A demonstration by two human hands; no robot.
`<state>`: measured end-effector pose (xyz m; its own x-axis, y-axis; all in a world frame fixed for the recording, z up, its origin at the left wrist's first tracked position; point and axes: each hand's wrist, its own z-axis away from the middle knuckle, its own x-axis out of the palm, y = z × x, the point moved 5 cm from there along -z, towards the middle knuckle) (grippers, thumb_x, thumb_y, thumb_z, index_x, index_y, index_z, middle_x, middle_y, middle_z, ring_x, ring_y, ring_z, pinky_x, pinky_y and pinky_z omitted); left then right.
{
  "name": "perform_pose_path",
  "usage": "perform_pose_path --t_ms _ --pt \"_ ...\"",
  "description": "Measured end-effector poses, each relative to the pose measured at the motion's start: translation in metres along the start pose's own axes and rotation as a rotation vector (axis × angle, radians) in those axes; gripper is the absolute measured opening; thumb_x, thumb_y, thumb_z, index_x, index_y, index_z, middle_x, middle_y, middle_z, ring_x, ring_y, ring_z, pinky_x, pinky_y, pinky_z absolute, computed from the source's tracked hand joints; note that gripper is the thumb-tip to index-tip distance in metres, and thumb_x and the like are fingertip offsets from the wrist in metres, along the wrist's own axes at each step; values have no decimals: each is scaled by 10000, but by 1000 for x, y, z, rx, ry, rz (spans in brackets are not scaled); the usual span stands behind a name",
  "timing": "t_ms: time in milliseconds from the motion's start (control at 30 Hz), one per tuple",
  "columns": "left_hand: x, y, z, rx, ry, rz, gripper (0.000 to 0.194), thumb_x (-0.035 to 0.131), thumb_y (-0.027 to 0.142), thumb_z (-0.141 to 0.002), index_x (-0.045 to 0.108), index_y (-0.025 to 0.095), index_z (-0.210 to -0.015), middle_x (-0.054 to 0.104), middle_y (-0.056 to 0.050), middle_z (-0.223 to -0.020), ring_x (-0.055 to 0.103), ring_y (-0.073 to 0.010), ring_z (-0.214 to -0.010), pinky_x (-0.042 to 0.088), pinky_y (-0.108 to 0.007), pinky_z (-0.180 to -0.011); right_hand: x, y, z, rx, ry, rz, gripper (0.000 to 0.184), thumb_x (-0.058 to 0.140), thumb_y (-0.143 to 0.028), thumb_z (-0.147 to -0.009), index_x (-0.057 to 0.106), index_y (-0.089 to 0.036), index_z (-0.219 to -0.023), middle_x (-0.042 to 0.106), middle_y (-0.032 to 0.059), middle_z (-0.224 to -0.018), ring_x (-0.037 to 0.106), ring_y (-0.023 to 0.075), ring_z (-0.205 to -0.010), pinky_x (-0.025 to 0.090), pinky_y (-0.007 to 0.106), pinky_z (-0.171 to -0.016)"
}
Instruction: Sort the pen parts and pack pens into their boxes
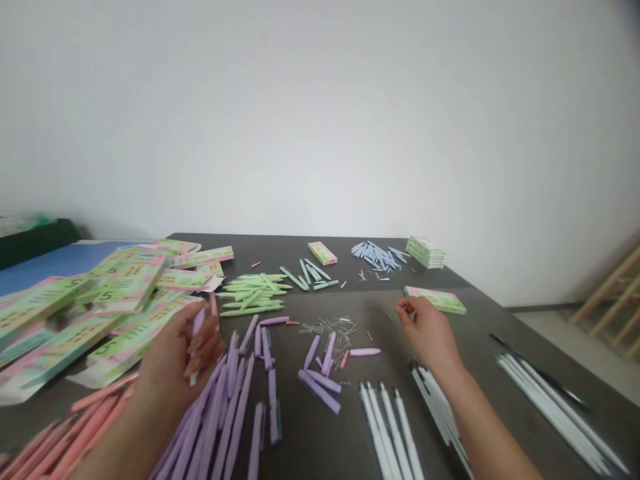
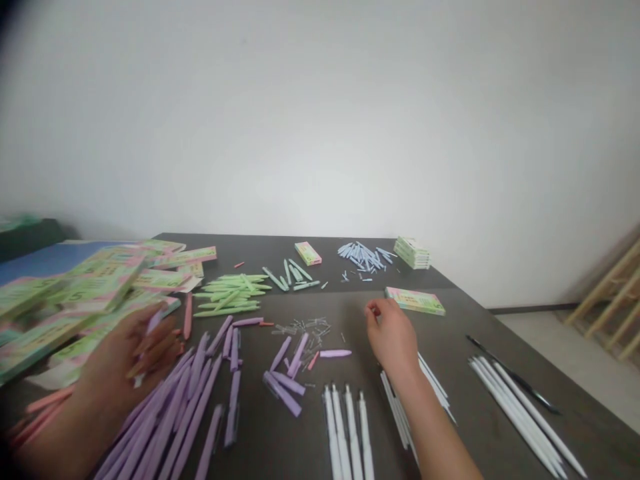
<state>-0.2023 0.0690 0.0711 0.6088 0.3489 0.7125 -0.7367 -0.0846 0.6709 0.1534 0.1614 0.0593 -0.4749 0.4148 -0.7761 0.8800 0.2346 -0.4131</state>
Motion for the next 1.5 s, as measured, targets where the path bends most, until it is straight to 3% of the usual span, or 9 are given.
perform_pose_path --t_ms 167,400,567,833,1067,1300,1500 --pt "3 -31 -4 -47 -84 -206 271 502 245 -804 420 195 -551 383 72 -358 279 -54 -201 268 -170 -234 2 -1 -1 3 -60 41 166 444 -203 -794 610 -188 -798 570 38 -778 546 177 -736 373 268 -652" --pt "6 -53 1 -3 -30 -307 145 528 175 -773 464 203 -645 487 43 -468 437 -100 -350 397 -202 -338 24 -49 24 -139 -265 13 181 456 -185 -835 634 -217 -816 572 28 -835 543 155 -810 385 234 -699" --pt "8 -57 5 7 19 -411 87 535 173 -762 503 207 -689 562 13 -506 518 -137 -396 437 -225 -364 35 -70 40 -212 -385 10 187 497 -162 -810 632 -230 -921 591 34 -883 523 177 -905 388 250 -772" --pt "1 -77 4 -172 7 -505 179 635 176 -701 498 222 -807 655 -46 -608 597 -193 -460 476 -281 -400 59 -98 74 -401 -575 4 325 484 -158 -799 560 -210 -1111 542 77 -1075 469 218 -987 385 326 -837" --pt "0 -78 5 -187 111 -479 81 529 148 -782 487 202 -826 704 -131 -733 651 -220 -530 518 -341 -437 65 -94 75 -407 -561 -10 196 451 -157 -827 611 -174 -938 540 83 -1007 476 205 -969 395 312 -832" --pt "-14 -82 -4 -184 141 -439 47 484 135 -815 499 179 -812 715 -140 -790 667 -211 -540 527 -326 -417 64 -94 75 -411 -561 -23 179 477 -149 -813 613 -172 -927 547 80 -1004 479 204 -975 390 309 -848" --pt "-14 -82 -5 -178 155 -407 42 476 136 -823 480 165 -793 713 -161 -808 668 -200 -543 505 -276 -372 63 -95 73 -373 -516 -101 227 486 -131 -813 608 -202 -990 550 66 -1025 488 196 -975 387 298 -853"
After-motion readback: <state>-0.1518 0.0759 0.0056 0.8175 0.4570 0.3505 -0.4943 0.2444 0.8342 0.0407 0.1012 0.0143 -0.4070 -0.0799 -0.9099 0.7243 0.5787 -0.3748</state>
